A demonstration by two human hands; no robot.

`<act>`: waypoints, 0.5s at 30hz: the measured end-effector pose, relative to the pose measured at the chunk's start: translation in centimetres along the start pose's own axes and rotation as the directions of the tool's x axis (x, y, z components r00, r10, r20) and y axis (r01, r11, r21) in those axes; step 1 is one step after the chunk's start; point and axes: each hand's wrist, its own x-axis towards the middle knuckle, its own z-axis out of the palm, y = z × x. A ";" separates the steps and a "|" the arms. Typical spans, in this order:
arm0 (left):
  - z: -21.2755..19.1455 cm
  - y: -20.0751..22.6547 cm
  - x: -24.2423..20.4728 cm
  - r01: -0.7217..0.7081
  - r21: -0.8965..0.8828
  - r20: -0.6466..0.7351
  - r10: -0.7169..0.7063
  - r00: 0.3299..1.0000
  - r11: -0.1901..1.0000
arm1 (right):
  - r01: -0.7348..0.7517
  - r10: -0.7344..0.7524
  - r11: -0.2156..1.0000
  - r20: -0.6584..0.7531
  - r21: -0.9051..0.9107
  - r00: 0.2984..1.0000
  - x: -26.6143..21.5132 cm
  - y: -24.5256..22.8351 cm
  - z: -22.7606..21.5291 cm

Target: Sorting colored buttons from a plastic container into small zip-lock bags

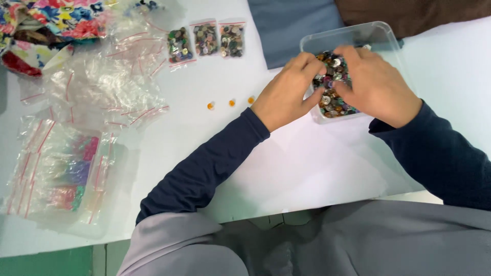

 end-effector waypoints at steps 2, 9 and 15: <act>1.8 -0.5 1.0 -0.029 -0.026 0.056 0.030 0.998 0.999 | -0.028 0.023 0.999 0.147 0.029 0.989 0.0 2.7 1.5; 6.1 -2.8 3.6 0.010 0.180 0.350 -0.073 0.934 0.984 | -0.039 -0.019 0.984 0.327 0.171 0.945 0.4 4.0 2.6; 11.1 -2.6 5.0 0.132 0.549 0.418 -0.408 0.812 0.825 | -0.027 -0.020 0.990 0.325 0.140 0.945 0.8 4.7 3.8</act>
